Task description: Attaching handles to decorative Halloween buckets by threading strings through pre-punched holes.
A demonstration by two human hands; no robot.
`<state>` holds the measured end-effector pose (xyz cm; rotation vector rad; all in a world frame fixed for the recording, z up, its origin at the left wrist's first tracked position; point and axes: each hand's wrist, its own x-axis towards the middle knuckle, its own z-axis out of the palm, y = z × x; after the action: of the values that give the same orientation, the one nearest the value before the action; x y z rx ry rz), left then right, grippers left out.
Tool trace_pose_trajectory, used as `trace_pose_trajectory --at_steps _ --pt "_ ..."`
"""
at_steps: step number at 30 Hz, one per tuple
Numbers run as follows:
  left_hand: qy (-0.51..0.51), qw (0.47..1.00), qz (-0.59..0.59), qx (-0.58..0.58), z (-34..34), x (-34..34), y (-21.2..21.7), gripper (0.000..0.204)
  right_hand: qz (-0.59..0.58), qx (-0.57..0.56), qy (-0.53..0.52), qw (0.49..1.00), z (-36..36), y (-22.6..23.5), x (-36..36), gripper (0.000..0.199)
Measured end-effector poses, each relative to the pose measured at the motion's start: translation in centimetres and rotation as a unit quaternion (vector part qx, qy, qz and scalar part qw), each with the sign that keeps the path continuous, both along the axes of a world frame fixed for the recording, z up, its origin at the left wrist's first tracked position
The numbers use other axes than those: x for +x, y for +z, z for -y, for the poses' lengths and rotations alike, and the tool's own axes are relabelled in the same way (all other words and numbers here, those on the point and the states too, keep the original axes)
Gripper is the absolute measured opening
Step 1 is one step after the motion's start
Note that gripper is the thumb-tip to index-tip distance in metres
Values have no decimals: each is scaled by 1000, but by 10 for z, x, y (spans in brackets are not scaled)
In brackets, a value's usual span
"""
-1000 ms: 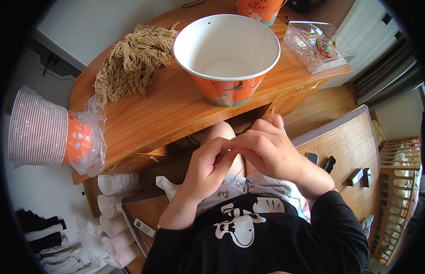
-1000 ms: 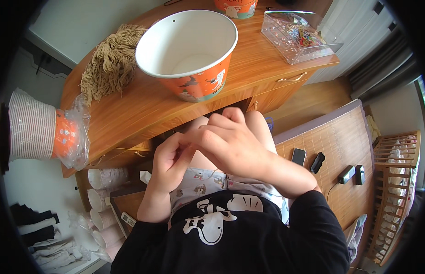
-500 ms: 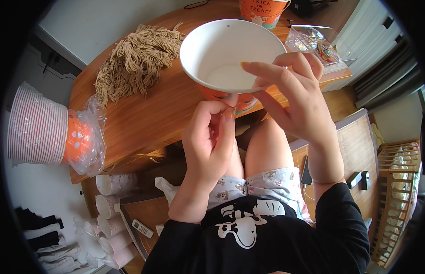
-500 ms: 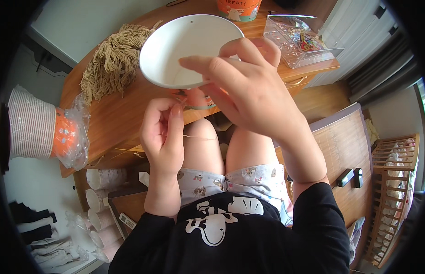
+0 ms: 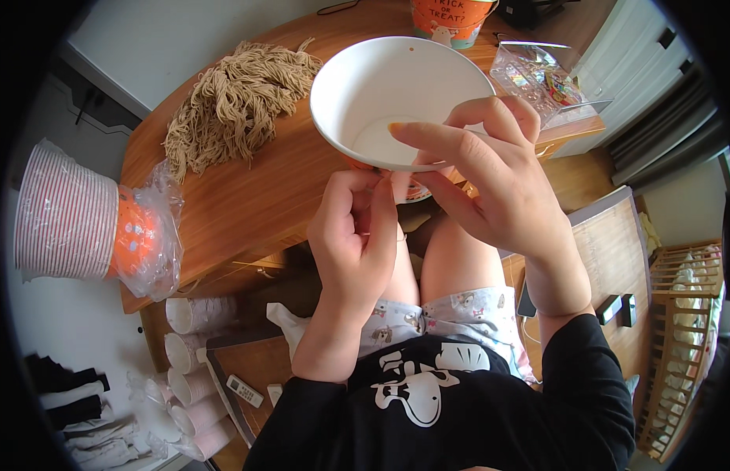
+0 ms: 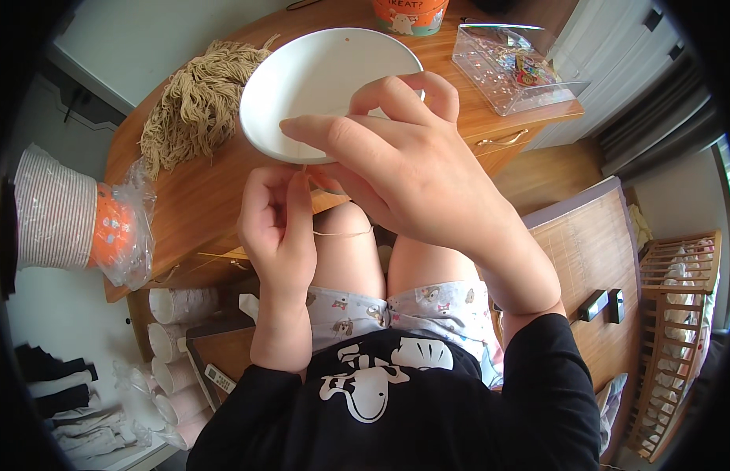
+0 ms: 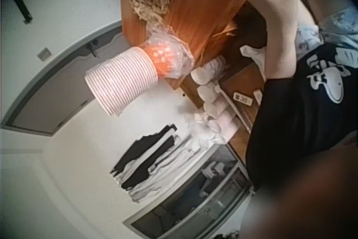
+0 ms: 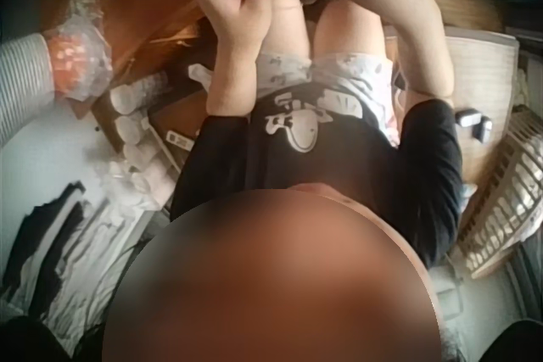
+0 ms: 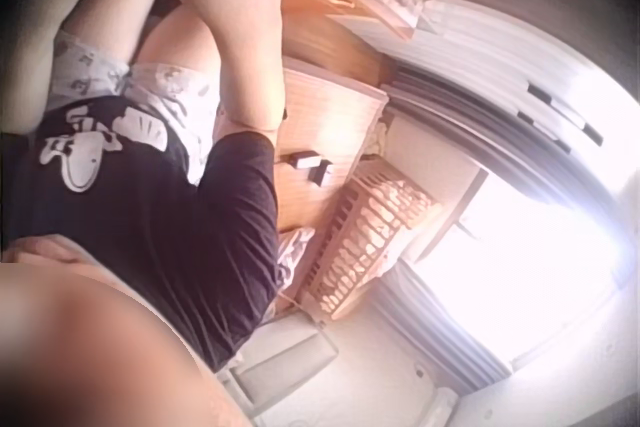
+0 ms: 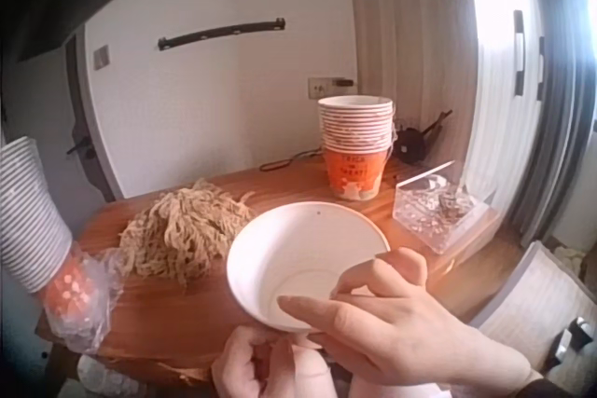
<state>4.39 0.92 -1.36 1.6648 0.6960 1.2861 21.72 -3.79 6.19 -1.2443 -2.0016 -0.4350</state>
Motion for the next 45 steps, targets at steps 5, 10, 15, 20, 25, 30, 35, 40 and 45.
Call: trace_pose_trajectory --at_steps 5,10,15,20,25,30,35,40,45 --pt "28 999 38 22 -3 5 0 6 -16 -41 23 999 -4 21 10 43" --pt "24 998 43 39 -3 7 3 8 18 -134 76 988 -30 40 21 45" --pt "37 998 30 51 -2 8 5 11 -76 -373 160 911 -59 52 22 45" --pt "29 999 29 30 1 7 9 11 -35 -378 180 907 -65 47 22 44" --pt "-98 986 126 -43 4 -2 8 13 -116 -116 106 981 -43 41 13 44" --pt "-190 956 199 -107 -3 -10 7 25 -43 10 15 999 8 23 -22 48" --pt "-238 947 170 -134 -6 -6 14 16 -6 144 -34 989 15 -36 -28 34" --pt "-209 959 137 -135 -4 -10 15 13 -104 122 -27 987 28 -58 -31 41" --pt "-230 943 179 -162 -2 -6 13 13 -174 45 -127 976 20 -82 -53 46"
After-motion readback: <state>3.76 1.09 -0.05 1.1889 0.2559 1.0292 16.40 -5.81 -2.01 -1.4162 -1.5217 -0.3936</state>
